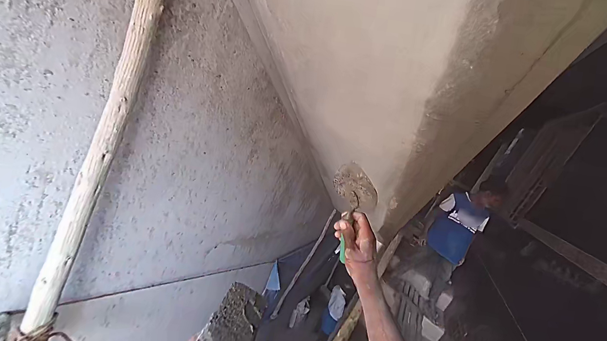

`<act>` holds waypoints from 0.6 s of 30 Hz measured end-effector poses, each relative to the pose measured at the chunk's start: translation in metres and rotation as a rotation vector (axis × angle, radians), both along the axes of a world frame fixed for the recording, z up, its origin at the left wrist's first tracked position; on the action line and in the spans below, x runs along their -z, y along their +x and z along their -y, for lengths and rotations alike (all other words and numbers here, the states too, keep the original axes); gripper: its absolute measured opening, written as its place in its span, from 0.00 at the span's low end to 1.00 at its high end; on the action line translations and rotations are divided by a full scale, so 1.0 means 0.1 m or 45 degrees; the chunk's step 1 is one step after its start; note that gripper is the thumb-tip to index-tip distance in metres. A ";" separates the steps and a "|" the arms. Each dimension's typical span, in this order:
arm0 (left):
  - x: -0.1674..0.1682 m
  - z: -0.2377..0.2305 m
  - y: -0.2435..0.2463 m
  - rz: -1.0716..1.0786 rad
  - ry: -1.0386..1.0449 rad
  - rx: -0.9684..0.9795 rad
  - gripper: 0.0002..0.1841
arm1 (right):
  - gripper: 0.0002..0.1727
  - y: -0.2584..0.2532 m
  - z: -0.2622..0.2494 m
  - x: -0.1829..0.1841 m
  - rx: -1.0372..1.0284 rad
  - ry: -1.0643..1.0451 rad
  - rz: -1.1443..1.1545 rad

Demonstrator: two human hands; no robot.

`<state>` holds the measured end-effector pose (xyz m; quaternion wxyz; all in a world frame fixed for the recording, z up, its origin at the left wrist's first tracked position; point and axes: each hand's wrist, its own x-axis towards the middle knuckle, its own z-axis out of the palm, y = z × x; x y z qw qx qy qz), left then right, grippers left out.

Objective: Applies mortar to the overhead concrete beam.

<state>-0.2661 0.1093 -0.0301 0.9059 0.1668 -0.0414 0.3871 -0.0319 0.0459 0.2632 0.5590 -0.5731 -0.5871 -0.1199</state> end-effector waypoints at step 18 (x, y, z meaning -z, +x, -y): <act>-0.12 0.37 -0.06 -0.044 -0.004 0.299 0.26 | 0.19 0.13 0.89 2.44 0.608 -0.306 0.353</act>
